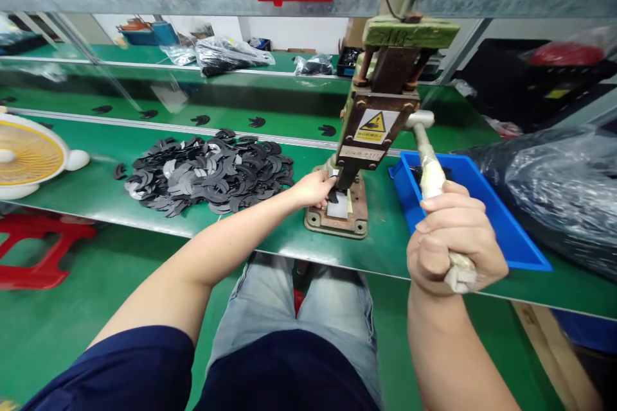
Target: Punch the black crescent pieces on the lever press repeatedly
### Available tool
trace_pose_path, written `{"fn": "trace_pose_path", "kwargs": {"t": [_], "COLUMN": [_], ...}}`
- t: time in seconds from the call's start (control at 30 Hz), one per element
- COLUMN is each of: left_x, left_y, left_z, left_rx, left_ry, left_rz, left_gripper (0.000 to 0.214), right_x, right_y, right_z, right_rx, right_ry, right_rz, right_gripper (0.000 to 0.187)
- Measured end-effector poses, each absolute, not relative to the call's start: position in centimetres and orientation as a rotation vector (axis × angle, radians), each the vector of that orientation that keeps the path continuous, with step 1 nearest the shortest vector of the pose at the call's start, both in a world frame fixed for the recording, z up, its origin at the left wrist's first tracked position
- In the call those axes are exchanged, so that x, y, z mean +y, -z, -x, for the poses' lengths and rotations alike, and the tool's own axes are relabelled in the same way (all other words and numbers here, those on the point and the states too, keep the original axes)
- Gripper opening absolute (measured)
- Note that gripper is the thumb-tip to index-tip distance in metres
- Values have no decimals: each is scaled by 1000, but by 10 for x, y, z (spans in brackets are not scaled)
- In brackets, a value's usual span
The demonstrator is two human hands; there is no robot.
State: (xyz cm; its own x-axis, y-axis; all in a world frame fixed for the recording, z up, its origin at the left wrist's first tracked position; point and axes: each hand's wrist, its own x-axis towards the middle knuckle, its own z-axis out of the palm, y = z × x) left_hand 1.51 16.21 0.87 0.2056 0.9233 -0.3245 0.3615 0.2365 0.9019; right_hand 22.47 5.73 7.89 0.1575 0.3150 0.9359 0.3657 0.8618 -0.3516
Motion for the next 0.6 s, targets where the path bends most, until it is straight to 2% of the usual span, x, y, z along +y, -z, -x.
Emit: {"fn": "trace_pose_path", "kwargs": {"t": [0.07, 0.17, 0.3, 0.43, 0.6], "left_x": [142, 110, 94, 118, 158], "left_y": [-4, 5, 6, -4, -13], "left_z": [-10, 13, 79, 147, 160], "left_rx": [1274, 1148, 1431, 1793, 1671], "left_ry": [-741, -797, -768, -510, -191], "left_rz": [-1395, -1640, -2121, -2382, -2504], "left_gripper": [20, 25, 24, 35, 44], "right_x": [60, 69, 83, 86, 85], "right_y": [-79, -76, -71, -71, -71], "right_z": [-226, -223, -218, -216, -215], "right_rx": [-1446, -1360, -1245, -1235, -1214], "right_ry": [29, 58, 115, 128, 109], "right_rz": [568, 489, 389, 390, 384], "right_gripper": [22, 34, 50, 54, 53]}}
